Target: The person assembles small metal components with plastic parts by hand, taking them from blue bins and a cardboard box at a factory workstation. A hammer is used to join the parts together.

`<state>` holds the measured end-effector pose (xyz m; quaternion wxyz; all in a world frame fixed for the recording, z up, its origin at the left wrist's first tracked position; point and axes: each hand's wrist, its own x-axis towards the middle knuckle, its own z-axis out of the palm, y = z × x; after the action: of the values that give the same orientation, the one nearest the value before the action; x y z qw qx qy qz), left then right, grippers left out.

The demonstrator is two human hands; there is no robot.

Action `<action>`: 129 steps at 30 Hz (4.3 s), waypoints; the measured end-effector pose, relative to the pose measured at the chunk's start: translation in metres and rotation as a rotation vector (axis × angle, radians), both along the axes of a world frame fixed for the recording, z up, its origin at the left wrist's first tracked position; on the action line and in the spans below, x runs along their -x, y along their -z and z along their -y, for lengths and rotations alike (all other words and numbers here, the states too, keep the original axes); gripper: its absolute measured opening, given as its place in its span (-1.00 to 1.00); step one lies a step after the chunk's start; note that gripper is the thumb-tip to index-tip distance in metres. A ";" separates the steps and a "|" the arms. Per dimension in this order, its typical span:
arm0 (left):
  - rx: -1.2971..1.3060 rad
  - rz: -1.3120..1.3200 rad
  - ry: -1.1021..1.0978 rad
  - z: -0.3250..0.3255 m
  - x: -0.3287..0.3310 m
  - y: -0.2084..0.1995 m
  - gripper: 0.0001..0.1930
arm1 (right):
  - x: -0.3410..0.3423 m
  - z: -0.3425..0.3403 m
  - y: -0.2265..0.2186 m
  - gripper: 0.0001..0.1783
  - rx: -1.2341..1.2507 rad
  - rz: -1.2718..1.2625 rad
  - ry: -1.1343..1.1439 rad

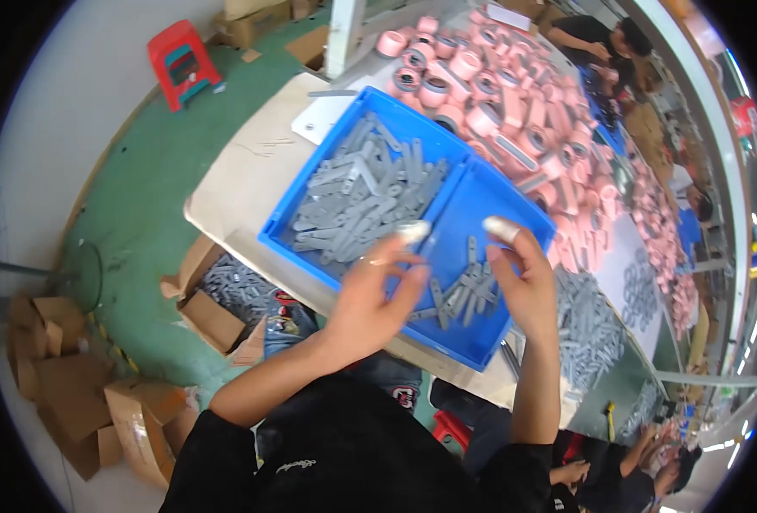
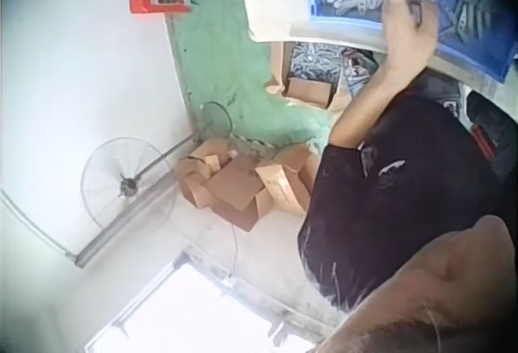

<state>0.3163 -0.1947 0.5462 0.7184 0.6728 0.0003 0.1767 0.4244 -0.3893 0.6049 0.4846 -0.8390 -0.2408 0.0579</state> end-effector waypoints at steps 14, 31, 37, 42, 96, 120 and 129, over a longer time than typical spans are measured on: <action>-0.172 -0.128 -0.705 -0.090 0.050 0.068 -0.56 | 0.016 -0.171 0.078 -0.76 0.358 0.531 -0.535; -0.597 -0.066 -0.605 -0.117 0.041 0.051 -0.67 | 0.024 -0.161 0.081 -0.57 0.468 0.483 -0.401; -0.798 -0.009 -0.492 -0.130 0.023 0.028 -0.67 | 0.028 -0.155 0.076 -0.50 0.503 0.582 -0.403; -0.933 -0.088 -0.351 -0.127 0.007 0.019 -0.61 | 0.019 -0.156 0.069 -0.46 0.370 0.260 -0.387; 0.590 -0.149 -0.214 -0.079 -0.045 0.023 -0.77 | -0.030 -0.111 0.042 -0.73 -0.328 -0.653 -0.157; 0.379 -0.306 -0.375 -0.148 0.056 0.024 -0.80 | -0.025 -0.142 0.046 -0.79 0.308 0.280 -0.334; 0.331 -0.408 -0.313 -0.132 0.046 0.034 -0.75 | 0.013 -0.135 0.042 -0.79 0.370 0.577 -0.330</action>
<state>0.2702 -0.0630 0.5120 0.7674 0.5601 0.2768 0.1439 0.4115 -0.2545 0.5630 0.2215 -0.8440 -0.4847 -0.0608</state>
